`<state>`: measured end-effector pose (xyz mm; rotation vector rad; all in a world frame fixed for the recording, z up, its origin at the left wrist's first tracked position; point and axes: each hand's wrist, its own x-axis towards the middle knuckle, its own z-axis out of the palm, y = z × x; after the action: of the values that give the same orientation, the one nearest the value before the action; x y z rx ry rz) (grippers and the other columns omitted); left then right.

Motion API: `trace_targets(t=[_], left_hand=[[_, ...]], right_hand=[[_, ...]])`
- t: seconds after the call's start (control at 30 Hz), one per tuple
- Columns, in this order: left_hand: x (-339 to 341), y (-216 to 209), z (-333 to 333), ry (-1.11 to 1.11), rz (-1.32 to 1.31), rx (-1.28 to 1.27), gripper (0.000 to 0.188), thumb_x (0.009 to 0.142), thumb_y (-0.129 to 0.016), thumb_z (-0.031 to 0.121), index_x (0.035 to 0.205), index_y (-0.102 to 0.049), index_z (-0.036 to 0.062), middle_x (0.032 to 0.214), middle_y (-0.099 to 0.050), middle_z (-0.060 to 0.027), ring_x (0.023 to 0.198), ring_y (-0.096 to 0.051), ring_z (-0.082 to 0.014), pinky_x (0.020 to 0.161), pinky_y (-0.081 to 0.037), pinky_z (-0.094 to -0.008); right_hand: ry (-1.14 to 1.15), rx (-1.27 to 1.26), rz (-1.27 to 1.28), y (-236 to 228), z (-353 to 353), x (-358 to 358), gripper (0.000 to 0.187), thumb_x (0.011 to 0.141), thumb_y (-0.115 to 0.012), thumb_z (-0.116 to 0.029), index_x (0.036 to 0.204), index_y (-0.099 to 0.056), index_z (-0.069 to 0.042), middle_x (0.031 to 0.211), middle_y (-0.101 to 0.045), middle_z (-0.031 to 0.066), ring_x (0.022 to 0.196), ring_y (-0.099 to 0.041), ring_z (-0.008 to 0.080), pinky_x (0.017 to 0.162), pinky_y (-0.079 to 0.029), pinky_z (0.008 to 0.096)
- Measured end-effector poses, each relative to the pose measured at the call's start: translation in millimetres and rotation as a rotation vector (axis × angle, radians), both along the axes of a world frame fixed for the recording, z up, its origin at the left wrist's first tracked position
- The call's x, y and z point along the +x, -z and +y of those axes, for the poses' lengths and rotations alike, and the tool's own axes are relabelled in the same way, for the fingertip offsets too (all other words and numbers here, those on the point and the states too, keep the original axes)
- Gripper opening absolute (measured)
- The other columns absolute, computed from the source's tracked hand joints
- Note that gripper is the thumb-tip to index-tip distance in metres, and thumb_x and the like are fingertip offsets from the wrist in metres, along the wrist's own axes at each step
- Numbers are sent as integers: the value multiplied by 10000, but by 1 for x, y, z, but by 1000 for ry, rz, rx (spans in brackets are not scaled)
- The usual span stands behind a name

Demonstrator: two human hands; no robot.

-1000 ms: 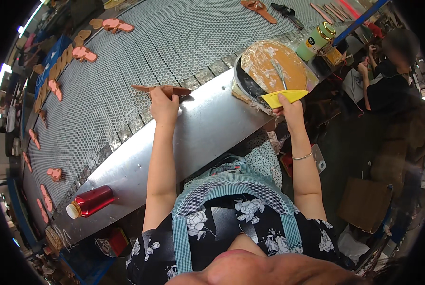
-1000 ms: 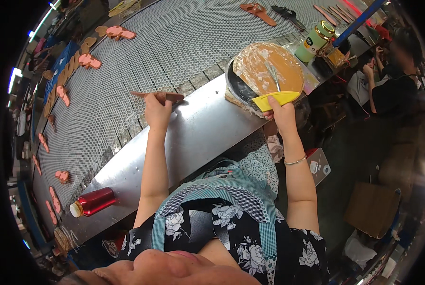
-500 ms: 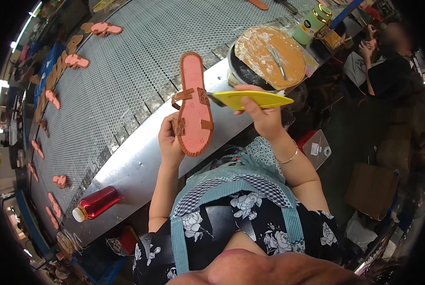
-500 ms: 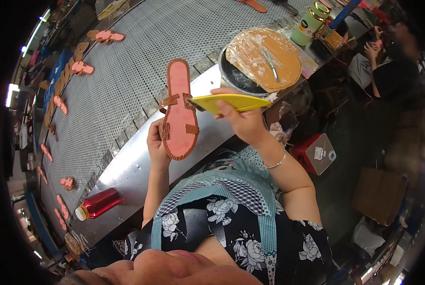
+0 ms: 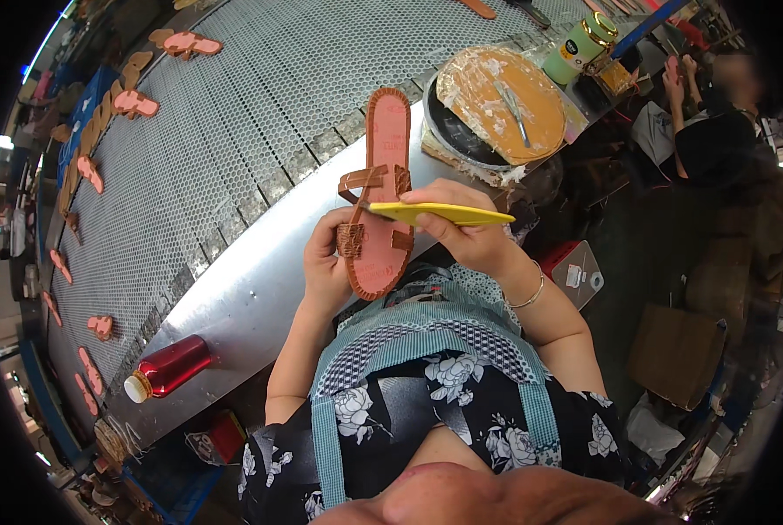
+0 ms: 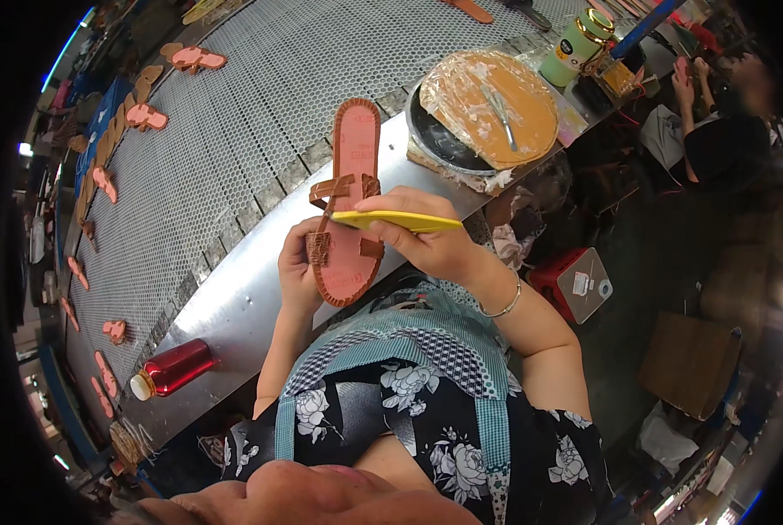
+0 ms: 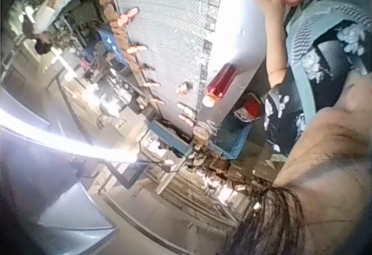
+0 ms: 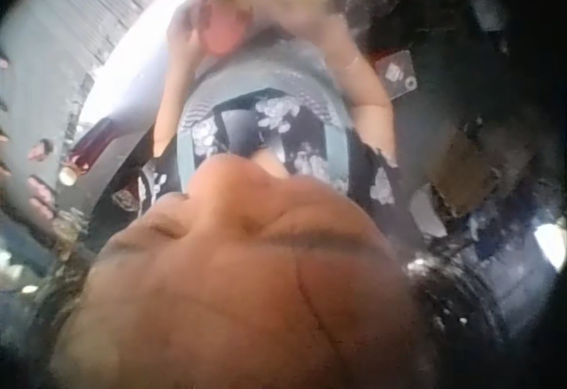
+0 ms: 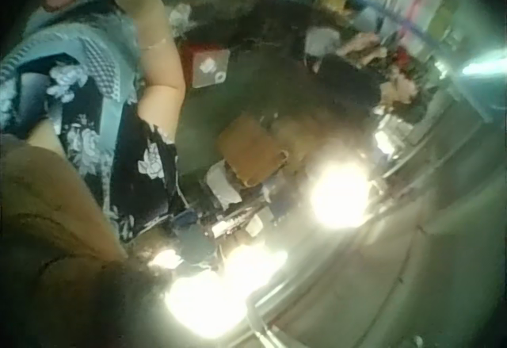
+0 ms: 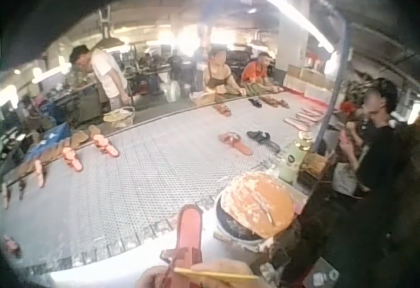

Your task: The person applies adhesive to sandals by picking them up from a conveyor belt, spreading glue onto them using a yellow applicator tool dipped into a glue container, and placing the coated sandals back onto the conveyor belt.

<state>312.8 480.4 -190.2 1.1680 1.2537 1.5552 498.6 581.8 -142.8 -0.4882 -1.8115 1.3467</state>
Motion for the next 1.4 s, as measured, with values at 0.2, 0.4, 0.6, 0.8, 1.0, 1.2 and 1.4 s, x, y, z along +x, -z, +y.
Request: trace_targets(t=[0.2, 0.4, 0.6, 0.8, 1.0, 1.2, 1.4], left_hand=[[-4, 5, 0, -45, -22, -46, 264, 832, -610, -6, 1086, -538, 9, 969, -605, -28, 888, -573, -100, 799, -463, -244], [-1, 12, 8, -96, 10, -55, 250, 828, -595, -7, 1070, -534, 4, 939, -595, -21, 857, -558, -84, 773, -461, -235], [-21, 22, 30, -333, -23, 5, 192, 845, -585, 13, 1029, -528, 10, 928, -580, -18, 830, -556, -82, 758, -461, -226], [-34, 25, 30, -486, -342, 45, 149, 881, -565, 57, 1023, -535, 26, 937, -575, -13, 851, -534, -85, 777, -451, -230], [-112, 56, 32, -728, -189, 42, 94, 893, -529, 62, 984, -541, 44, 883, -565, -9, 843, -518, -84, 739, -436, -230], [-352, 52, 7, -1145, 762, -105, 64, 747, -559, 32, 804, -586, 23, 812, -583, -133, 830, -505, -297, 776, -403, -376], [-485, 44, -57, -1361, 808, -523, 116, 760, -571, 111, 841, -636, 58, 819, -622, -144, 834, -578, -327, 772, -457, -397]], right_hand=[[-110, 345, -19, -2, -10, -8, 259, 804, -657, -51, 1059, -633, -10, 832, -634, 99, 708, -625, 221, 617, -499, 292], [49, 497, -32, 3, -12, -17, 302, 762, -664, -20, 1062, -648, -49, 835, -630, 85, 720, -635, 233, 611, -512, 308], [-261, 486, -101, 2, -13, -15, 340, 718, -678, -54, 1057, -658, -71, 847, -635, 39, 701, -625, 199, 604, -492, 297], [-131, 741, -92, 23, -18, -28, 342, 722, -634, -68, 1063, -665, -72, 988, -624, 113, 778, -623, 258, 627, -495, 336], [-118, 494, 63, 43, -33, -33, 225, 804, -620, 23, 1023, -647, -21, 965, -634, 130, 800, -632, 249, 687, -524, 300], [136, -400, 11, 112, -8, -39, 264, 954, -506, -117, 1173, -540, 26, 986, -590, 88, 738, -577, 139, 670, -507, 273], [62, -832, 135, 144, 5, -53, 320, 959, -504, -171, 1226, -502, 5, 991, -593, 105, 704, -570, 162, 629, -493, 296]])
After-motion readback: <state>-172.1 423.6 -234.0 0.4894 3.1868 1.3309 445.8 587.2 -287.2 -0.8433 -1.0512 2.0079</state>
